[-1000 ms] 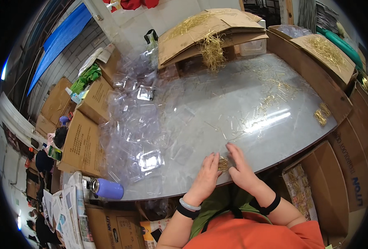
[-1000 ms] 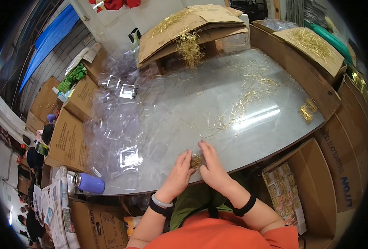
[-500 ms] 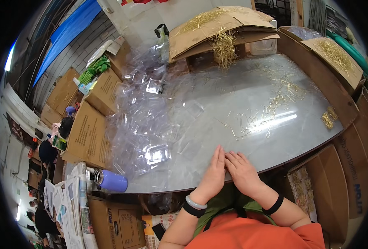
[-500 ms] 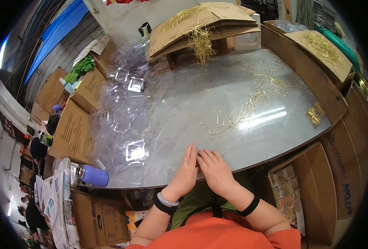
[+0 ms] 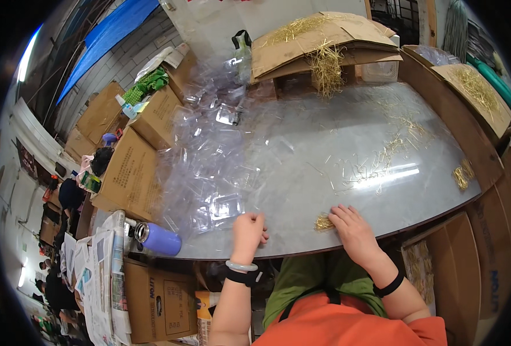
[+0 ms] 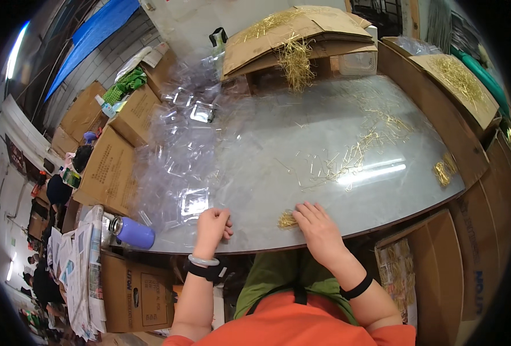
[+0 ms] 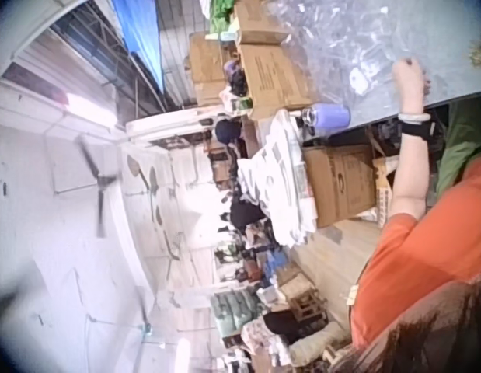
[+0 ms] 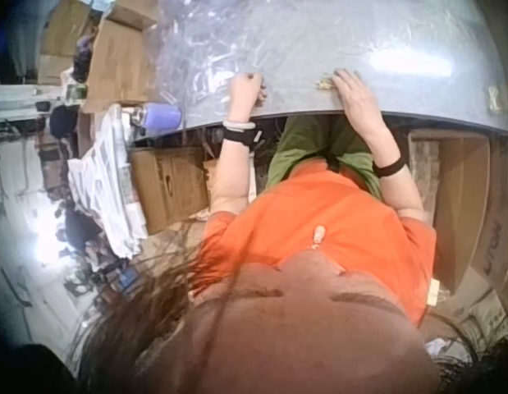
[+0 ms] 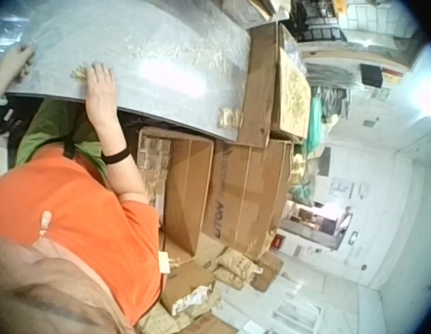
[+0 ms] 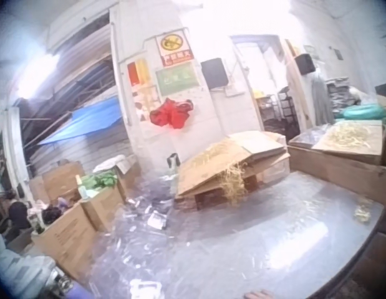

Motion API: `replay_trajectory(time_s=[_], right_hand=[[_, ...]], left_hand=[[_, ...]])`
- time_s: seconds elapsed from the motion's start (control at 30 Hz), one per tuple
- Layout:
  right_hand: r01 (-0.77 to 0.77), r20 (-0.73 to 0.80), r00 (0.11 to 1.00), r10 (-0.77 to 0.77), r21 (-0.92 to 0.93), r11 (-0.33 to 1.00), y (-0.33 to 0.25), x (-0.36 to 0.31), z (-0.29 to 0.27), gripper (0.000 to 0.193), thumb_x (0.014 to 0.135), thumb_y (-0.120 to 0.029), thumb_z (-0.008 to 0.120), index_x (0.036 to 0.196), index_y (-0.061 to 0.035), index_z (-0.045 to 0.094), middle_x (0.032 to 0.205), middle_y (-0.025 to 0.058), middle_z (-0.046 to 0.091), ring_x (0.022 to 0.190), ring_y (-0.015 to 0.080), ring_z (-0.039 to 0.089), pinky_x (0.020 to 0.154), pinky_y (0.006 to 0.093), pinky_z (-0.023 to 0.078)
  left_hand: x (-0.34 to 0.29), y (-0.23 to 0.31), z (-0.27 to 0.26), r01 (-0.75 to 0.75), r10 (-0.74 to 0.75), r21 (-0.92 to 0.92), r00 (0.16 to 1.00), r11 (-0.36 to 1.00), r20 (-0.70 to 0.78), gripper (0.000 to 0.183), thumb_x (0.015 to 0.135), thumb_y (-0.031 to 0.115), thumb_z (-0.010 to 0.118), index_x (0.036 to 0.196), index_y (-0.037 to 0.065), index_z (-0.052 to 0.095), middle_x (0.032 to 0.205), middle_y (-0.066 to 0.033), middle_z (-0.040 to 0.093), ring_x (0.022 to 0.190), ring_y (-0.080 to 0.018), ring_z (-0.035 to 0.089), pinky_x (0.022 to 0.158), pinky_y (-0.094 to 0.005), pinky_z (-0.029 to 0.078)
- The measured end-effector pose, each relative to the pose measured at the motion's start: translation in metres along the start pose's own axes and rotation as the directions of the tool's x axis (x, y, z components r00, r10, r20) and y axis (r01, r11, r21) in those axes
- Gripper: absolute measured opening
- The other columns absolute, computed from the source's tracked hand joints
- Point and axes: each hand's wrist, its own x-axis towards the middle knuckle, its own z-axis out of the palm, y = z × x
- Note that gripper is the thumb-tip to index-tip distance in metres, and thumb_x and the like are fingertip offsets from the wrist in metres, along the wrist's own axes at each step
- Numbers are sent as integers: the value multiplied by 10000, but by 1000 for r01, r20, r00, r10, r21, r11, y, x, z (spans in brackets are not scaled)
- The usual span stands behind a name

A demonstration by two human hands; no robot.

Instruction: Sorting and arranging small gold-colored wire clips on a workspace.

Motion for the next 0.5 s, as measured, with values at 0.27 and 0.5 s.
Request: replay_trajectory(time_s=[0.27, 0.5], right_hand=[[-39, -175, 982, 72, 183, 982, -10, 17, -20, 325, 937, -60, 638, 1258, -24, 602, 1304, 202, 620, 1243, 395, 573, 1039, 474, 484], [-196, -50, 963, 264, 545, 815, -25, 52, -29, 205, 912, -57, 697, 1116, -36, 697, 1068, 136, 706, 970, 309, 669, 852, 382, 539]], left_hand=[[-32, 3, 17, -26, 53, -442, 997, 897, 50, 224, 1000, 119, 593, 933, -94, 614, 863, -163, 699, 739, -240, 737, 654, -319, 621], [-77, 12, 27, 95, 105, -573, 946, 814, 306, 173, 1028, 110, 572, 984, -52, 613, 990, -175, 698, 895, -272, 741, 780, -345, 637]])
